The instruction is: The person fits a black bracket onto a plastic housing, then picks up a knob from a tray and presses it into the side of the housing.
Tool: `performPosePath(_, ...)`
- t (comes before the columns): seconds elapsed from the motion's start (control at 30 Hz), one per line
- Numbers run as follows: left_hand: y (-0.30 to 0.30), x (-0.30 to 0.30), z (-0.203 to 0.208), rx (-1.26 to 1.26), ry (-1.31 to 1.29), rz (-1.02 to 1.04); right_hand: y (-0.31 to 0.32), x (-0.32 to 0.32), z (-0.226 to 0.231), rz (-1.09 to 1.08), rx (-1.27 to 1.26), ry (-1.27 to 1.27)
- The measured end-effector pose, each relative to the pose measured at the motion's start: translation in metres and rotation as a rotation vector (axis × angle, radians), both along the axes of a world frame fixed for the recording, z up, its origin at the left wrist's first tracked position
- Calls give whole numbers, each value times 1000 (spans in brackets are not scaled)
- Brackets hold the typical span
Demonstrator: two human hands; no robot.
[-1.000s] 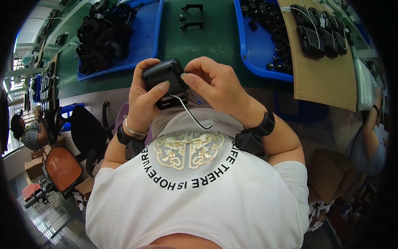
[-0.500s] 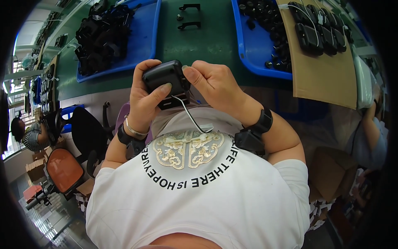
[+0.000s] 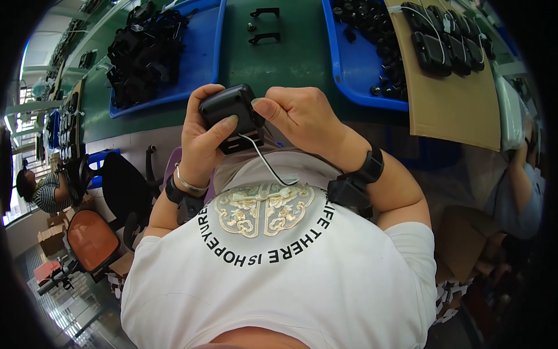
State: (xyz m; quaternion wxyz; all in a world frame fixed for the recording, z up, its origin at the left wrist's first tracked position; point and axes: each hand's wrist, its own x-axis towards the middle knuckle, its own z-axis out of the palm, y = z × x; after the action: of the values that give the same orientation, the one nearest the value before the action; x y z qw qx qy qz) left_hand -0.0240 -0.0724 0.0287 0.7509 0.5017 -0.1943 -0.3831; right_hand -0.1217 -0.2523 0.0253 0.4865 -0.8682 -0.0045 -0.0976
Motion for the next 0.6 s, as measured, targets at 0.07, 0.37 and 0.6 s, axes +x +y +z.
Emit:
performPosePath(0.07,-1,0,1,-21,23,24,7,-1,4,-94,219,-92)
performPosePath(0.37,-1,0,1,-73,69,60,3,2,0,-31,164,-167)
performPosePath(0.6,-1,-2,1,-72,34,84,2,5,-4,-16,149,-26)
